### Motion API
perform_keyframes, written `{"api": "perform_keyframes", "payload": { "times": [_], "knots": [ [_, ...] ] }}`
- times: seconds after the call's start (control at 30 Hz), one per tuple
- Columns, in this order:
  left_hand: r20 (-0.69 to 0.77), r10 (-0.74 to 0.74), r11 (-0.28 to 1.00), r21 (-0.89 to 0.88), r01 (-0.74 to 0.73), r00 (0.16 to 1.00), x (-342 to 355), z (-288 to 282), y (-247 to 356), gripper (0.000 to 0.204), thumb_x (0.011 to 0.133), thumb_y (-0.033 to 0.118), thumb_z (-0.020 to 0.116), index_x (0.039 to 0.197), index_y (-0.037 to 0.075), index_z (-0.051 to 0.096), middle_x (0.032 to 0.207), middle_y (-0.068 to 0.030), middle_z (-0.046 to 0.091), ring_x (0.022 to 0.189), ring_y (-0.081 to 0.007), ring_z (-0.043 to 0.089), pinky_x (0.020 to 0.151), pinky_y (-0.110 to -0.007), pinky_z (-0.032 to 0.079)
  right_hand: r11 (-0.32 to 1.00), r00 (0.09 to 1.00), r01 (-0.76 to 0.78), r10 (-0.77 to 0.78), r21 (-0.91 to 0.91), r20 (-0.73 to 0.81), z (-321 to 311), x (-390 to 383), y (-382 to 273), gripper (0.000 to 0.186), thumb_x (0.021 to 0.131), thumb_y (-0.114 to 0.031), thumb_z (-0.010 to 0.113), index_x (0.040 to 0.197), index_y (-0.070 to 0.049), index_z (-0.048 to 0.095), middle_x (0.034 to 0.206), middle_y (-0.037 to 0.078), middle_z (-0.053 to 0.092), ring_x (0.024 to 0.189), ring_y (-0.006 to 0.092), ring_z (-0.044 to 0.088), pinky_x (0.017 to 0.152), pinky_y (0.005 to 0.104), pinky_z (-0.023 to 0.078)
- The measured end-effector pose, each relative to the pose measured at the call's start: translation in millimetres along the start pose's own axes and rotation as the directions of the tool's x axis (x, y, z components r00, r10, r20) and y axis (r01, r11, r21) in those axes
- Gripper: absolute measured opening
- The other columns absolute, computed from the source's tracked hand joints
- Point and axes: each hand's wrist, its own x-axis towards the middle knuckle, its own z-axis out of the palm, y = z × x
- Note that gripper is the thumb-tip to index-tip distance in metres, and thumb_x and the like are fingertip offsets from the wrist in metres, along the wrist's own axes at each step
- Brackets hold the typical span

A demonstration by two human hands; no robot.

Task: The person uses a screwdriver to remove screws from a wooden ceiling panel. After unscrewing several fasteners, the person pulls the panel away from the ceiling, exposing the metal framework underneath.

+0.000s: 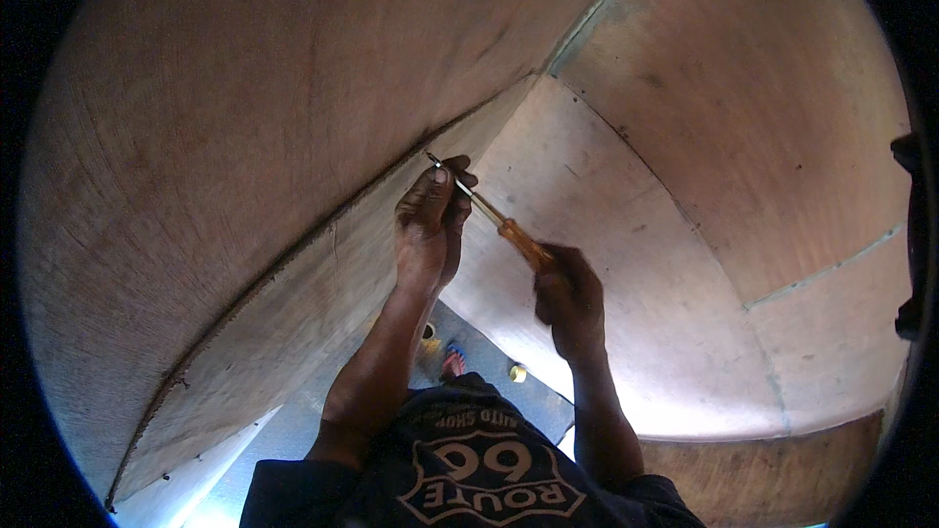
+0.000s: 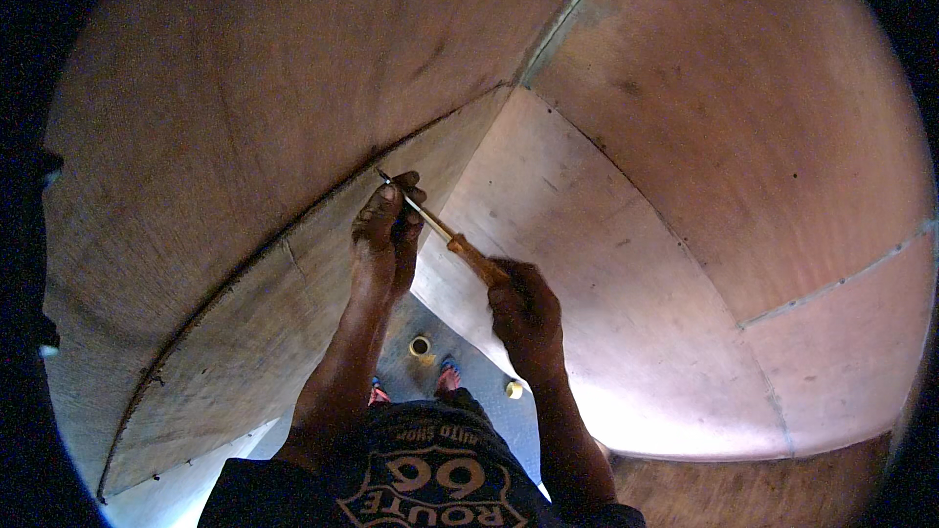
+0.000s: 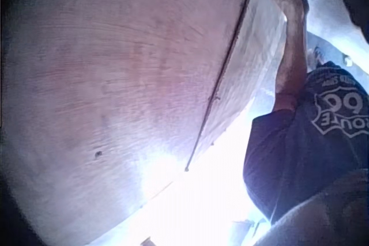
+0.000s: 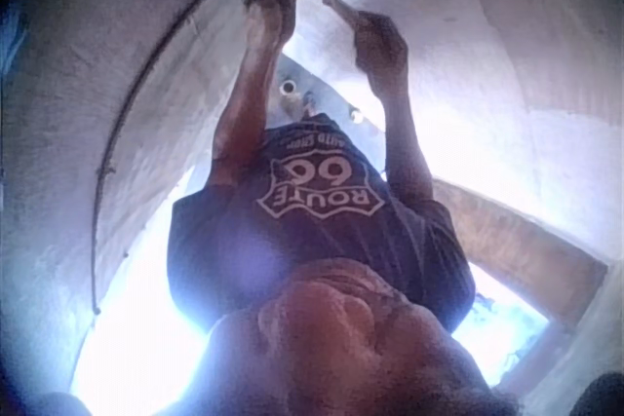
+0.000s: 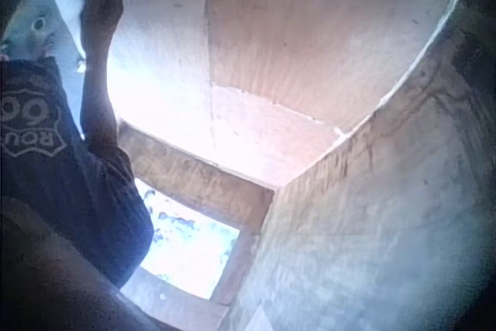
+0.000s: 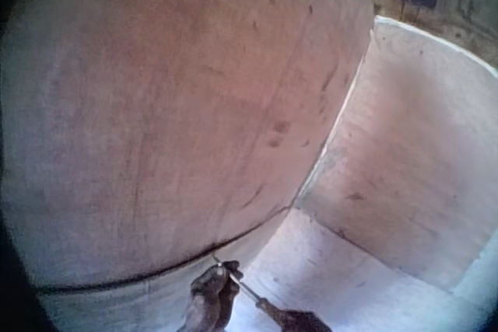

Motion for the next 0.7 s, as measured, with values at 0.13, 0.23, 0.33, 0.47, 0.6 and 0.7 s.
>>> {"api": "perform_keyframes", "payload": {
  "times": [0.13, 0.23, 0.33, 0.47, 0.6, 0.7],
  "knots": [
    [-0.032, -0.024, 1.000, -0.012, 0.023, 0.999, 2, 2, -2, 0.027, 0.102, 0.023, 0.064, 0.116, 0.000, 0.067, 0.094, -0.0029, 0.068, 0.074, -0.0060, 0.052, 0.070, -0.020, 0.042, 0.701, 0.796, 0.479, -0.601, -0.528, -0.076, 16, 10, 5, 0.031, 0.099, -0.011, 0.060, 0.128, 0.000, 0.059, 0.100, 0.012, 0.063, 0.072, 0.0181, 0.064, 0.063, 0.0279, 0.051],
    [-0.037, -0.013, 1.000, -0.009, 0.013, 0.999, 3, -1, -2, 0.026, 0.102, 0.022, 0.063, 0.116, 0.000, 0.069, 0.093, -0.0035, 0.069, 0.072, -0.0048, 0.052, 0.069, -0.018, 0.042, 0.973, 0.966, 0.225, -0.230, -0.054, -0.118, 13, -1, -5, 0.028, 0.102, -0.015, 0.059, 0.125, 0.001, 0.059, 0.098, 0.012, 0.061, 0.063, 0.0157, 0.061, 0.057, 0.0277, 0.049],
    [0.018, -0.011, 1.000, -0.029, 0.012, 1.000, 3, -3, -1, 0.026, 0.102, 0.022, 0.064, 0.115, 0.001, 0.069, 0.094, -0.0038, 0.069, 0.073, -0.0046, 0.053, 0.069, -0.018, 0.042, 0.868, 0.944, -0.318, 0.252, 0.381, 0.215, -4, -10, -16, 0.035, 0.103, -0.022, 0.059, 0.125, 0.004, 0.055, 0.093, 0.012, 0.061, 0.051, 0.0169, 0.056, 0.047, 0.0277, 0.045],
    [0.013, -0.008, 0.998, -0.065, 0.009, 1.000, 2, -4, -4, 0.024, 0.102, 0.023, 0.065, 0.115, 0.003, 0.069, 0.095, -0.0033, 0.069, 0.074, -0.0044, 0.053, 0.069, -0.019, 0.042, 0.925, 0.987, -0.134, 0.094, 0.354, 0.130, -1, -5, -10, 0.024, 0.095, -0.005, 0.066, 0.116, 0.002, 0.058, 0.096, 0.013, 0.062, 0.065, 0.0196, 0.062, 0.057, 0.0303, 0.051],
    [-0.072, -0.031, 0.999, -0.017, 0.030, 0.997, 4, -5, -9, 0.023, 0.101, 0.023, 0.066, 0.115, 0.005, 0.069, 0.096, -0.0028, 0.069, 0.075, -0.0045, 0.053, 0.071, -0.020, 0.041, 0.839, 0.875, 0.352, -0.452, -0.414, -0.174, 25, -3, -1, 0.036, 0.086, 0.005, 0.072, 0.118, -0.001, 0.058, 0.101, 0.013, 0.062, 0.084, 0.0216, 0.065, 0.071, 0.0325, 0.054],
    [-0.041, 0.030, 0.999, -0.016, -0.030, 0.999, 6, -8, -11, 0.023, 0.101, 0.022, 0.066, 0.115, 0.004, 0.069, 0.096, -0.0029, 0.069, 0.075, -0.0049, 0.053, 0.071, -0.021, 0.041, 0.959, 0.969, 0.173, -0.207, -0.222, -0.136, 22, -9, -12, 0.039, 0.087, 0.002, 0.069, 0.123, -0.002, 0.056, 0.098, 0.011, 0.061, 0.081, 0.0195, 0.061, 0.072, 0.0317, 0.053]
  ]
}}
